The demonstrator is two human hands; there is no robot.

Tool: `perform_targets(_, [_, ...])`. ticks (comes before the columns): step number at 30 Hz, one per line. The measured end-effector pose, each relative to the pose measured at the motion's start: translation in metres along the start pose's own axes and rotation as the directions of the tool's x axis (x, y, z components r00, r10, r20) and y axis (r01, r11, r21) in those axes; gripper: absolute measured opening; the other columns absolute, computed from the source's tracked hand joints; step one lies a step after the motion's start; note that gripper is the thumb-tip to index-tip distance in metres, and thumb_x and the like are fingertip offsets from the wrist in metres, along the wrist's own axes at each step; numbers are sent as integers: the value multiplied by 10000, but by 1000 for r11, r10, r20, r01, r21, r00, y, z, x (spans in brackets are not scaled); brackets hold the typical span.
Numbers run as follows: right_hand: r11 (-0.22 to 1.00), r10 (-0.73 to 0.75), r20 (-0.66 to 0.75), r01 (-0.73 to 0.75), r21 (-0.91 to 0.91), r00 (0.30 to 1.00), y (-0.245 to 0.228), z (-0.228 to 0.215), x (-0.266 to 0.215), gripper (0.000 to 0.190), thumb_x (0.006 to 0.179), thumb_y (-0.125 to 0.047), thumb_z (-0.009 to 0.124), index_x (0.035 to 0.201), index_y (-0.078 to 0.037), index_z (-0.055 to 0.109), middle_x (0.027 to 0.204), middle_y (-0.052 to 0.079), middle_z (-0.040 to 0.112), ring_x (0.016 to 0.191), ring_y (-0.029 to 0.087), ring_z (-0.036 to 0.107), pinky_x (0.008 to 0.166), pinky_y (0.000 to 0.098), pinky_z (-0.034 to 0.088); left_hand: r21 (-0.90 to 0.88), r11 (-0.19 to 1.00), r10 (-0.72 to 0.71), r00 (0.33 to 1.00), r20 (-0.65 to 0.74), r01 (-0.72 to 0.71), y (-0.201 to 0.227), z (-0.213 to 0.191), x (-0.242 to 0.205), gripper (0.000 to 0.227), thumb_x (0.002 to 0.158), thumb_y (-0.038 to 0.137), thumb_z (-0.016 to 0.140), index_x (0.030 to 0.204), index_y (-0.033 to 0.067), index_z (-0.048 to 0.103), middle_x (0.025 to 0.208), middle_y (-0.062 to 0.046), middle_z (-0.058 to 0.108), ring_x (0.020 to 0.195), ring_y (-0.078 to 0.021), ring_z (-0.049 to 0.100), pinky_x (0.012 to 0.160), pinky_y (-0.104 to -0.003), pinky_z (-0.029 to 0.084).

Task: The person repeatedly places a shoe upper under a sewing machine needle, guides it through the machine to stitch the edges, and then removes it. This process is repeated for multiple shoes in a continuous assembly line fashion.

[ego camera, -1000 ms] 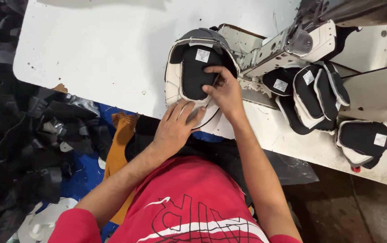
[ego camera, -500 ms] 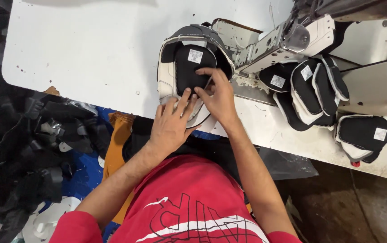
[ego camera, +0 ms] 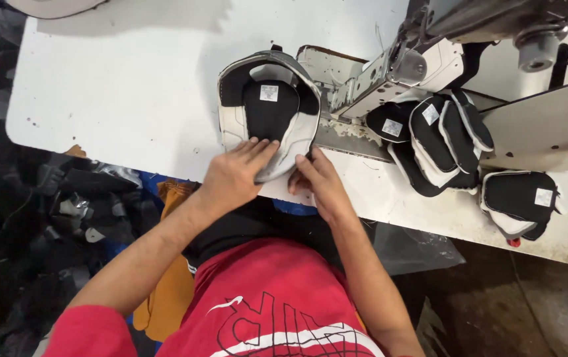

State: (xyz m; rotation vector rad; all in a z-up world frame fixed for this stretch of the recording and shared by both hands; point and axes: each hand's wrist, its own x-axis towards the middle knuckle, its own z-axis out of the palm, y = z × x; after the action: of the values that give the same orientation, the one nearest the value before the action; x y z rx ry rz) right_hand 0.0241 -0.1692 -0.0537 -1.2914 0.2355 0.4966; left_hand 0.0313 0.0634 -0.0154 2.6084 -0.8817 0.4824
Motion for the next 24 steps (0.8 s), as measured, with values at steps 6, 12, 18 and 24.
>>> perform_targets(6, [895,-424,80,431,-118,902,-59,4,-21,344,1122,-181,534,1350,74,573,1311,149,645,1204,220,640,1057,352,530,-391,468,-588,609,532,793,6,-66,3,382,947,132,753,1314,28,761,877,-232,768,864,-386,717,779,-422,592])
perform_targets(12, [778,-284,107,294,-555,953,-84,-22,-61,470,1038,-96,538,1485,27,463,1340,141,650,1230,165,597,1045,327,472,-790,-580,-582,578,572,198,34,-48,-21,475,776,3,719,1242,-60,651,1121,-127,748,1006,-228,736,896,-352,588])
perform_targets(18, [795,-143,-165,14,-606,976,-72,-35,-84,415,961,-106,658,1355,8,594,1059,65,756,948,150,683,839,301,559,-707,-654,-449,614,650,270,34,-7,-19,455,810,-24,708,1254,-99,643,1151,-186,724,1039,-281,720,928,-397,577])
perform_targets(24, [710,-234,-214,17,-704,948,-61,-47,-89,277,1014,-101,663,1216,71,583,932,65,723,849,118,620,772,293,539,-662,-679,-383,618,687,315,39,11,-18,434,810,-13,720,1232,-83,646,1152,-172,730,1044,-269,721,926,-398,582])
